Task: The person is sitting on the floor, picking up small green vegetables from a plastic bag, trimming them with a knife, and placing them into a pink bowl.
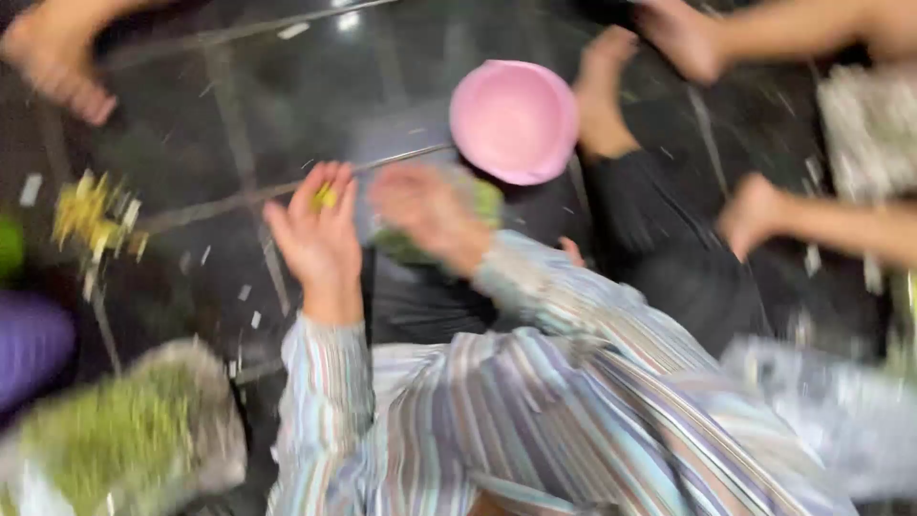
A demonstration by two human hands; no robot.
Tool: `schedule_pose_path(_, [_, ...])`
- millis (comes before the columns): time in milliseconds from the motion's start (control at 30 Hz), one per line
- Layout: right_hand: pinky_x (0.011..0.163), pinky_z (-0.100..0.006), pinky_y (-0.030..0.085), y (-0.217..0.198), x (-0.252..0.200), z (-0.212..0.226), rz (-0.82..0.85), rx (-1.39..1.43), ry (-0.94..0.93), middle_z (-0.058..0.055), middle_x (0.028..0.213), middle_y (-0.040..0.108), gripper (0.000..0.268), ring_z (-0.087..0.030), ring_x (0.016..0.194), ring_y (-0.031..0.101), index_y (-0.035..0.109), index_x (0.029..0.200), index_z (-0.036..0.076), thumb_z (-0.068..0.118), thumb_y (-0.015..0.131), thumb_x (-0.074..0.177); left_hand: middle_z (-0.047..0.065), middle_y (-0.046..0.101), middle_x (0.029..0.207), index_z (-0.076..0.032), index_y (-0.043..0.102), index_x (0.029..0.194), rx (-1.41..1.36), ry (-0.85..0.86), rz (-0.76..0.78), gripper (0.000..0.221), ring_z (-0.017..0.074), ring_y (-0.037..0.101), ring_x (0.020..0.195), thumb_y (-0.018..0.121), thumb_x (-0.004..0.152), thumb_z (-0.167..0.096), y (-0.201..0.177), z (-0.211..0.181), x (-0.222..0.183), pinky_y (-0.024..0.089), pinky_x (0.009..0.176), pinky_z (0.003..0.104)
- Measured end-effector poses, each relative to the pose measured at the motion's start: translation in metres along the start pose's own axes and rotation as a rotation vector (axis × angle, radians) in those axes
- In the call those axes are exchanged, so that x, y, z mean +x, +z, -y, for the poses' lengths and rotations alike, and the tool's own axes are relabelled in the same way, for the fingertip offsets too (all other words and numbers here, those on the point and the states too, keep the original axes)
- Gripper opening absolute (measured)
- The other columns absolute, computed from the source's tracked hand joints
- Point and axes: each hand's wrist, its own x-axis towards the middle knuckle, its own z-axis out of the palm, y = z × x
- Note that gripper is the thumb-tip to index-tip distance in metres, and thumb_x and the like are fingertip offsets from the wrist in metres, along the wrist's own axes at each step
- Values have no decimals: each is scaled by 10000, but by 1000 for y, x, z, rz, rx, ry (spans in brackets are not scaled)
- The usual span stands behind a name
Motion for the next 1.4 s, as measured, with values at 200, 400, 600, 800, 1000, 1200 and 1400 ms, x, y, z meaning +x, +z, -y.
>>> schedule_pose_path(200, [926, -570, 538, -71, 64, -86, -186, 446, -22, -145, 1056, 730, 249, -344, 981, 699, 736, 1087, 70, 268, 639, 971, 235, 651, 1285, 70, 643, 1288, 1046, 650, 359, 632, 339, 585, 1302, 187, 1119, -334, 66, 79, -68, 306, 1228, 359])
schedule_pose_path(400, [962, -579, 535, -96, -11, 0, -96, 516, -132, -172, 1032, 700, 336, -351, 978, 701, 693, 1141, 5, 276, 596, 966, 250, 523, 1466, 79, 569, 1389, 1150, 642, 845, 901, 446, 323, 1481, 105, 1052, -617, 70, 126, -63, 239, 1246, 488])
schedule_pose_path(600, [808, -375, 612, -120, -145, 130, -71, 310, -429, -125, 886, 759, 318, -245, 848, 763, 728, 975, 48, 289, 529, 920, 338, 489, 1415, 168, 537, 1342, 909, 623, 936, 839, 518, 293, 1462, 89, 1091, -495, 99, 140, -63, 244, 1238, 573])
schedule_pose_path(800, [783, -476, 569, -298, -264, 253, -364, 598, -933, -267, 841, 695, 324, -382, 805, 697, 690, 928, -124, 104, 566, 733, 333, 515, 1361, 129, 596, 1240, 1001, 494, 967, 798, 511, 389, 1436, 110, 1111, -491, 101, 148, -52, 355, 1199, 577])
schedule_pose_path(1000, [844, -496, 482, -565, -360, 270, -823, 950, -1237, -255, 962, 638, 589, -403, 908, 627, 643, 937, -3, 532, 398, 918, 288, 595, 1286, 124, 598, 1222, 1173, 442, 792, 730, 403, 581, 1283, 166, 1165, -462, 76, 153, -39, 529, 1107, 464])
schedule_pose_path(1200, [1179, -526, 414, -502, -372, 324, -799, 976, -1285, -321, 1414, 483, 736, -464, 1364, 496, 536, 1333, -159, 465, 379, 975, 258, 586, 1253, 99, 588, 1224, 1125, 448, 702, 567, 386, 605, 1229, 290, 1184, -382, 86, 160, -41, 555, 1060, 434])
schedule_pose_path(1400, [1119, -498, 446, -547, -365, 305, -885, 1030, -1265, -302, 1466, 501, 771, -437, 1348, 531, 538, 1380, -112, 512, 370, 960, 280, 580, 1222, 108, 557, 1238, 1097, 459, 836, 469, 414, 616, 1170, 304, 1201, -285, 91, 164, -37, 571, 1061, 494])
